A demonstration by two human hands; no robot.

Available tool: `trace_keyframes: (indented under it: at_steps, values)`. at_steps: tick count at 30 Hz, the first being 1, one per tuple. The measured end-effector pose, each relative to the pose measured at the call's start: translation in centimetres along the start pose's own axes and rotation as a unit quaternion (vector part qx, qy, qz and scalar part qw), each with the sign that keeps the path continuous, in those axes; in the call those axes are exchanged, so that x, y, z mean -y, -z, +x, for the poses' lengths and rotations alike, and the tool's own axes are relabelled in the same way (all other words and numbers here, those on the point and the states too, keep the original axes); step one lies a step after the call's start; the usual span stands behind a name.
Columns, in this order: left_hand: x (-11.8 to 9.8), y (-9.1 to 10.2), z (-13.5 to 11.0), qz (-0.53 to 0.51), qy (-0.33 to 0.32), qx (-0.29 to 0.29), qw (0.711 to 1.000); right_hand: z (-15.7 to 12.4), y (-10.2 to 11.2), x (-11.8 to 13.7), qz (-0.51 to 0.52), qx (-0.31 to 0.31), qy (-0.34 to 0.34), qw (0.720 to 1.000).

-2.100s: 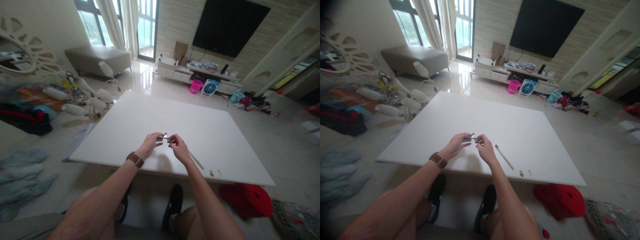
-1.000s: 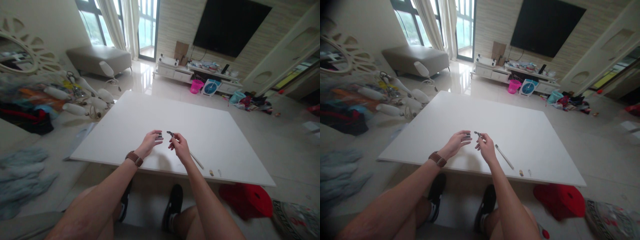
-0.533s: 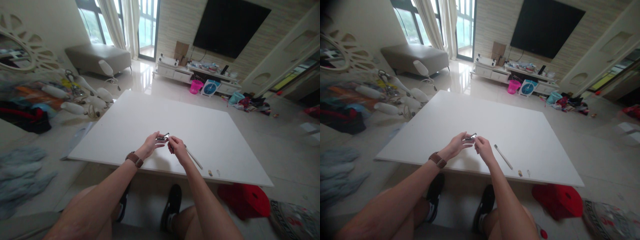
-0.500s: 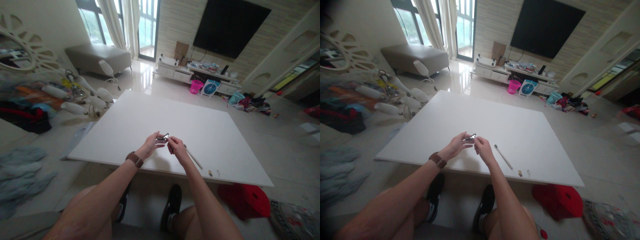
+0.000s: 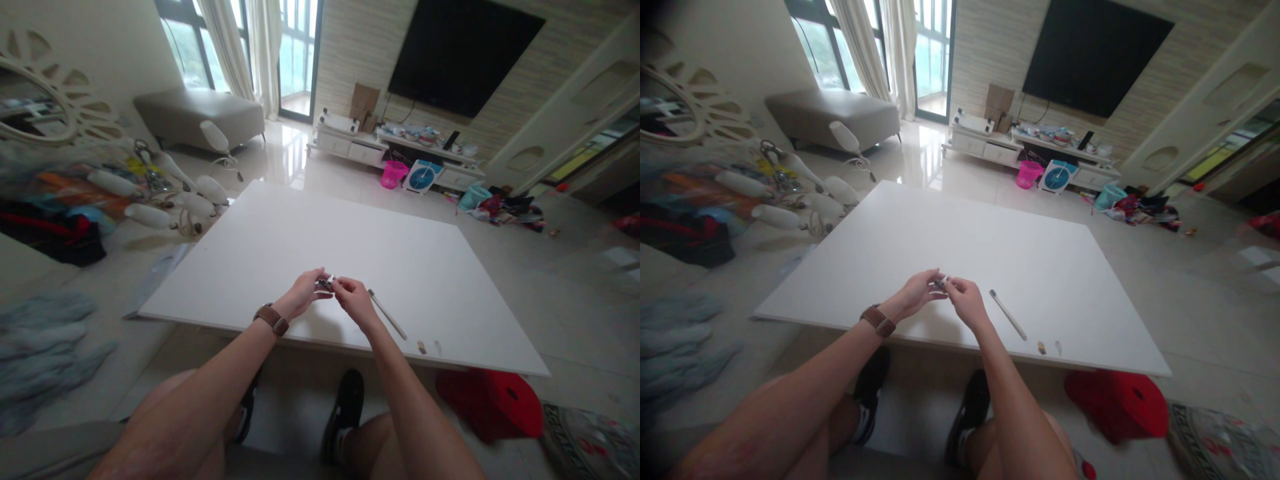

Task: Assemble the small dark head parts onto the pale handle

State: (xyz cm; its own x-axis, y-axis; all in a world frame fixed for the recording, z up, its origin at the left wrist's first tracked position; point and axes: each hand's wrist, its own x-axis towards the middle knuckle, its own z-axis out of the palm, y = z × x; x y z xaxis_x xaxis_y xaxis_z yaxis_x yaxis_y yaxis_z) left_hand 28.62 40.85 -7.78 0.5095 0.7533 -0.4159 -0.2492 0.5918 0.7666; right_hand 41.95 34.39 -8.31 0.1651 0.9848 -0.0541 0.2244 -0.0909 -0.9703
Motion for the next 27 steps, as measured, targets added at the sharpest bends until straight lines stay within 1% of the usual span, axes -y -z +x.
trace_keyframes:
  at_steps: [7, 10, 13, 15, 17, 20, 24, 27]
  values:
    - [0.3, 0.2, 0.2, 0.000, -0.030, 0.011, 0.999, -0.1, 0.1, 0.2, -0.005, -0.004, -0.021, 1.000]
    - [0.4, 0.3, 0.3, -0.012, -0.028, 0.013, 0.999, -0.3, 0.1, 0.6, -0.049, -0.043, 0.013, 0.998]
    - [0.4, 0.3, 0.3, -0.025, -0.020, 0.003, 0.999, -0.7, 0.1, 1.1, -0.135, -0.075, 0.070, 0.986]
    - [0.4, 0.3, 0.3, -0.027, -0.025, 0.002, 0.999, -1.0, -0.1, 1.3, -0.187, -0.065, 0.104, 0.975]
    - [0.3, 0.3, 0.2, -0.022, -0.030, 0.015, 0.999, -1.1, -0.3, 1.3, -0.231, -0.039, 0.132, 0.963]
    - [0.2, 0.2, 0.0, -0.012, -0.033, 0.031, 0.999, -1.0, -0.6, 1.0, -0.280, -0.018, 0.149, 0.948]
    - [0.3, 0.1, 0.0, -0.011, -0.037, 0.025, 0.999, -0.8, -0.6, 0.6, -0.296, -0.027, 0.153, 0.942]
    - [0.3, 0.0, 0.1, -0.026, -0.037, 0.024, 0.999, -0.8, -0.4, 0.6, -0.291, -0.049, 0.162, 0.942]
